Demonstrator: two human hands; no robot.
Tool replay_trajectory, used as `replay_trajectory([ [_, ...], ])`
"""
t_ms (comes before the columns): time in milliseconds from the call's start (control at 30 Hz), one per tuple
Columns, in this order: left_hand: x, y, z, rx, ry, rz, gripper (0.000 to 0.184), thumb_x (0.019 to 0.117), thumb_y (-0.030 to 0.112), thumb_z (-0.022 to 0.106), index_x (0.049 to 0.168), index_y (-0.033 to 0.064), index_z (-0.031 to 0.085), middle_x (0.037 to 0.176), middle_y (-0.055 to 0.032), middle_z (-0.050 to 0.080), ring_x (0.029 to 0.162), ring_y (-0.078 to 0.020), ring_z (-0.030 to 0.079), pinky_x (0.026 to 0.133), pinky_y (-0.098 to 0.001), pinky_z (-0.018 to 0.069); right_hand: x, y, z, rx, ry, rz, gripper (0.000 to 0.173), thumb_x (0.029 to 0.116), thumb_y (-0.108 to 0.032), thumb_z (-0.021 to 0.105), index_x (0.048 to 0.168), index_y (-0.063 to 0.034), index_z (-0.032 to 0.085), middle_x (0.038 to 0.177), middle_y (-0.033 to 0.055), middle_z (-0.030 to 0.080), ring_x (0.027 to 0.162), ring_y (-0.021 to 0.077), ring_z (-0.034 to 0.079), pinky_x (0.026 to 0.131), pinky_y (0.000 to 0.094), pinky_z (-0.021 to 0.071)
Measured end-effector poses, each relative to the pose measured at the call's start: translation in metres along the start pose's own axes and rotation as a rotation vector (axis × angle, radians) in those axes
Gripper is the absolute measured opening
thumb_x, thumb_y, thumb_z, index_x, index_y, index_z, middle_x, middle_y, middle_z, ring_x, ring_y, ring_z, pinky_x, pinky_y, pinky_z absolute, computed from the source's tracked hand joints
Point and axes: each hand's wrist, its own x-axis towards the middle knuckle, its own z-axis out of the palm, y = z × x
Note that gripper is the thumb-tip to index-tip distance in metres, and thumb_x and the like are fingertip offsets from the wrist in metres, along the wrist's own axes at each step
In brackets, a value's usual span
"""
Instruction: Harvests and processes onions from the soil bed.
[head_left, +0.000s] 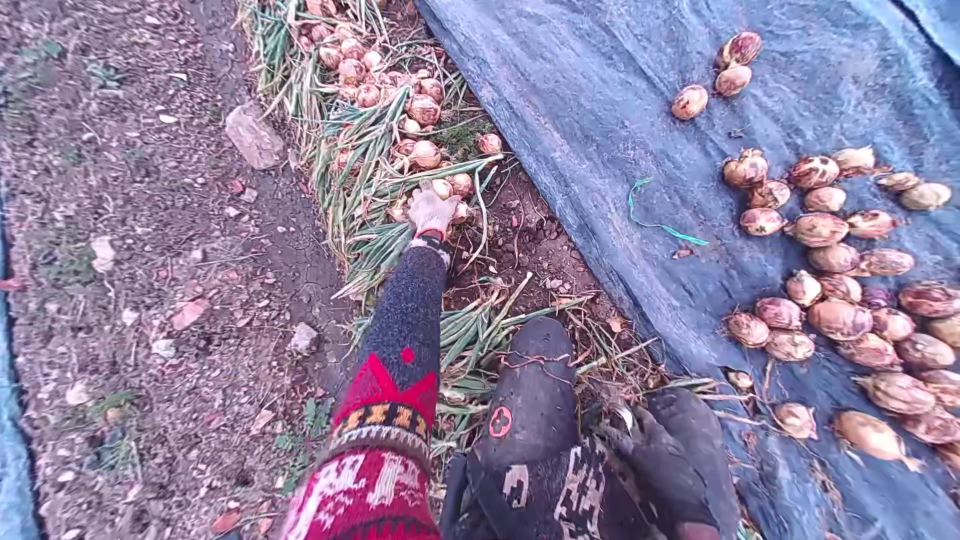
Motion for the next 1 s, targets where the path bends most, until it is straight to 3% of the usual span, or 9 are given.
replay_trajectory([
  [100, -0.002, 0.013, 0.012, -0.009, 0.078, -0.067, 0.099, 0.0644, 0.05, 0.085, 0.151, 0.0208, 0.047, 0.142, -0.0215, 0.055, 0.131, -0.0446, 0.052, 0.099, -0.069, 0.046, -0.014, -0.006, -0.02, 0.217, 0.122, -0.082, 0.069, 0.087, -0.063, 0.069, 0.139, -0.018, 0.063, 0.125, 0.0136, 0.07, 0.118, 0.0309, 0.066, 0.102, 0.0595, 0.0492],
  [233, -0.066, -0.003, 0.01, -0.131, -0.049, 0.213, 0.104, 0.0645, 0.052, 0.088, 0.153, 0.0203, 0.045, 0.15, -0.0169, 0.051, 0.122, -0.0387, 0.062, 0.095, -0.0631, 0.0537, -0.017, -0.034, -0.033, 0.406, 0.276, -0.251, 0.066, 0.0912, -0.05, 0.071, 0.146, -0.0157, 0.057, 0.126, 0.0129, 0.07, 0.115, 0.0242, 0.067, 0.102, 0.0518, 0.0516],
  [300, -0.112, -0.014, 0.014, -0.312, -0.2, 0.361, 0.1, 0.0643, 0.053, 0.089, 0.148, 0.0149, 0.05, 0.145, -0.012, 0.057, 0.127, -0.0274, 0.061, 0.105, -0.0525, 0.052, -0.006, -0.044, -0.025, 0.475, 0.247, -0.33, 0.074, 0.0953, -0.047, 0.067, 0.158, -0.0184, 0.039, 0.136, 0.0127, 0.064, 0.121, 0.0227, 0.064, 0.104, 0.0501, 0.0517],
  [400, -0.202, -0.028, 0.013, -0.8, -0.533, 0.379, 0.094, 0.0699, 0.041, 0.091, 0.146, 0.0044, 0.049, 0.141, -0.0134, 0.059, 0.125, -0.0183, 0.061, 0.105, -0.0364, 0.0531, 0.011, -0.056, -0.007, 0.608, 0.175, -0.426, 0.062, 0.0987, -0.04, 0.063, 0.151, -0.0118, 0.048, 0.139, 0.0112, 0.062, 0.125, 0.0195, 0.062, 0.107, 0.0459, 0.0505],
  [467, -0.268, -0.03, 0.001, -1.061, -0.763, 0.3, 0.092, 0.0717, 0.045, 0.09, 0.145, 0.0048, 0.05, 0.129, -0.0141, 0.065, 0.101, -0.0207, 0.069, 0.079, -0.0365, 0.0616, 0.01, -0.065, 0.002, 0.72, 0.168, -0.467, 0.062, 0.0971, -0.049, 0.063, 0.144, -0.0093, 0.055, 0.127, 0.0103, 0.068, 0.113, 0.0173, 0.066, 0.099, 0.0432, 0.0548],
  [667, -0.404, -0.035, -0.065, -0.999, -1.306, 0.394, 0.072, 0.0839, 0.048, 0.081, 0.137, 0.0047, 0.059, 0.121, -0.013, 0.07, 0.104, -0.0222, 0.069, 0.09, -0.041, 0.0591, -0.037, -0.055, 0.022, 0.948, 0.17, -0.764, 0.054, 0.1029, -0.045, 0.056, 0.135, -0.0018, 0.061, 0.113, 0.0081, 0.073, 0.1, 0.011, 0.07, 0.091, 0.0342, 0.0596],
  [800, -0.439, -0.04, -0.084, -0.702, -1.12, 0.634, 0.071, 0.0825, 0.05, 0.081, 0.138, 0.0113, 0.061, 0.126, -0.0073, 0.069, 0.112, -0.0162, 0.068, 0.099, -0.0408, 0.0574, -0.053, -0.031, 0.038, 1.13, 0.156, -0.843, 0.039, 0.1032, -0.038, 0.059, 0.116, -0.0027, 0.07, 0.091, 0.0061, 0.073, 0.075, 0.0123, 0.068, 0.068, 0.0323, 0.0603],
  [900, -0.464, -0.044, -0.083, -0.454, -0.726, 0.857, 0.088, 0.0692, 0.053, 0.089, 0.142, 0.0158, 0.058, 0.133, -0.0055, 0.065, 0.12, -0.0156, 0.064, 0.104, -0.0433, 0.0548, -0.072, -0.023, 0.04, 1.123, 0.204, -0.775, 0.035, 0.1042, -0.03, 0.058, 0.122, -0.0029, 0.07, 0.103, 0.0055, 0.074, 0.088, 0.0097, 0.07, 0.082, 0.0315, 0.0607],
  [1000, -0.479, -0.045, -0.066, -0.533, -0.596, 0.631, 0.096, 0.0693, 0.049, 0.09, 0.147, 0.0105, 0.049, 0.128, -0.007, 0.069, 0.114, -0.0157, 0.068, 0.1, -0.0432, 0.0577, -0.104, -0.018, 0.032, 1.274, 0.199, -0.891, 0.035, 0.1, -0.047, 0.062, 0.103, -0.0146, 0.075, 0.08, -0.003, 0.07, 0.067, 0.005, 0.063, 0.063, 0.0256, 0.0568],
])
